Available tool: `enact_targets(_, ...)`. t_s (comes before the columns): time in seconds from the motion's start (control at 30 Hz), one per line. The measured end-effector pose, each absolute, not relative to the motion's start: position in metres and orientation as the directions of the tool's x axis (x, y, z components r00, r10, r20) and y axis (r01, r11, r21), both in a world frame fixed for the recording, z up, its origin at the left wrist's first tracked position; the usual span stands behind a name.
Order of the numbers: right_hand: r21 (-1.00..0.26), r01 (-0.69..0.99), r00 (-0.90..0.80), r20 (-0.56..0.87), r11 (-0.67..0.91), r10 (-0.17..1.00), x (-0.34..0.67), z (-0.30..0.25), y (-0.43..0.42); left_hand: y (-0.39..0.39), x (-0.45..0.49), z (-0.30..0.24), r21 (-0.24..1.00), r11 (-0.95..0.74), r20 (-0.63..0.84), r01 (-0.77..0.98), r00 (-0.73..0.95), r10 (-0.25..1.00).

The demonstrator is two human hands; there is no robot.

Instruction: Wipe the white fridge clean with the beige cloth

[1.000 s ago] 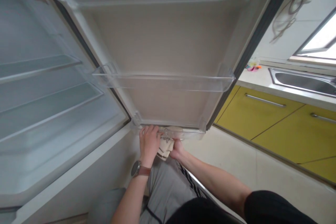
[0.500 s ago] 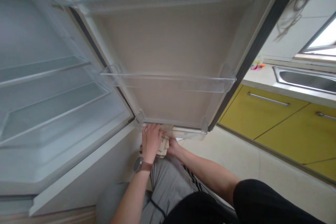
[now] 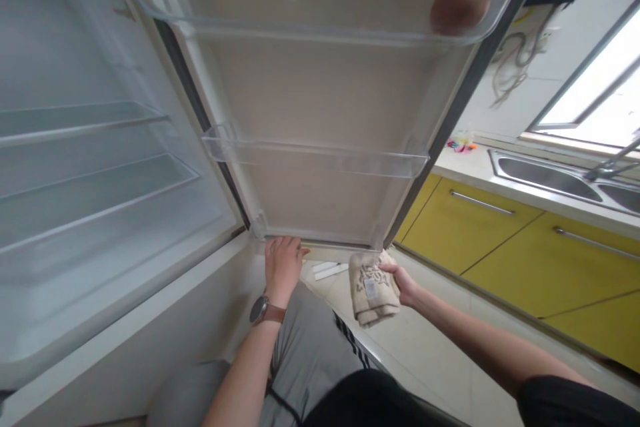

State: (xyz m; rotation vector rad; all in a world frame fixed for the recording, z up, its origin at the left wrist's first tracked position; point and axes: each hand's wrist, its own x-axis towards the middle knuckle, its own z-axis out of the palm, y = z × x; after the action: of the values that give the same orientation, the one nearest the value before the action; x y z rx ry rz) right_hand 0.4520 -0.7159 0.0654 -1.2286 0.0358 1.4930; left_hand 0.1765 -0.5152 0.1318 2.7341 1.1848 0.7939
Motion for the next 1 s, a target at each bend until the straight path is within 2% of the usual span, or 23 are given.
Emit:
enact_targets(0.1, -0.639, -0.718, 0.383, -0.694, -0.276, 0.610, 0.463, 0.084, -0.731, -0.515, 0.179, 0.129, 0.252, -0.710, 0.454, 0.657, 0.568, 0.687)
enact_targets(0.17, -0.747, -0.640, 0.563, -0.616, -0.180, 0.552, 0.466, 0.097, -0.736, -0.515, 0.179, 0.128, 0.251, -0.714, 0.463, 0.654, 0.567, 0.682)
enact_targets(0.27, -0.909, -0.416, 0.794, -0.370, -0.013, 0.483, 0.466, 0.119, -0.734, -0.515, 0.179, 0.128, 0.248, -0.711, 0.463, 0.658, 0.564, 0.684)
enact_targets(0.37, -0.985, -0.148, 0.888, -0.092, 0.089, 0.451, 0.462, 0.142, -0.724, -0.514, 0.178, 0.128, 0.243, -0.709, 0.458, 0.662, 0.566, 0.685)
enact_targets(0.5, -0.985, 0.151, 0.884, 0.171, 0.080, 0.436, 0.460, 0.169, -0.709, -0.512, 0.176, 0.129, 0.239, -0.717, 0.449, 0.655, 0.580, 0.680)
enact_targets(0.67, -0.927, 0.343, 0.848, 0.374, 0.150, 0.375, 0.465, 0.202, -0.701, -0.512, 0.173, 0.129, 0.239, -0.727, 0.463, 0.643, 0.583, 0.668)
enact_targets(0.83, -0.770, 0.582, 0.729, 0.637, 0.262, 0.250, 0.466, 0.245, -0.698, -0.512, 0.171, 0.129, 0.239, -0.729, 0.469, 0.642, 0.581, 0.665)
enact_targets(0.9, -0.708, 0.652, 0.679, 0.705, 0.271, 0.206, 0.466, 0.252, -0.694, -0.511, 0.170, 0.128, 0.239, -0.732, 0.474, 0.638, 0.581, 0.661)
enact_targets(1.0, -0.692, 0.666, 0.676, 0.718, 0.280, 0.166, 0.469, 0.243, -0.688, -0.510, 0.168, 0.126, 0.232, -0.736, 0.473, 0.637, 0.587, 0.657)
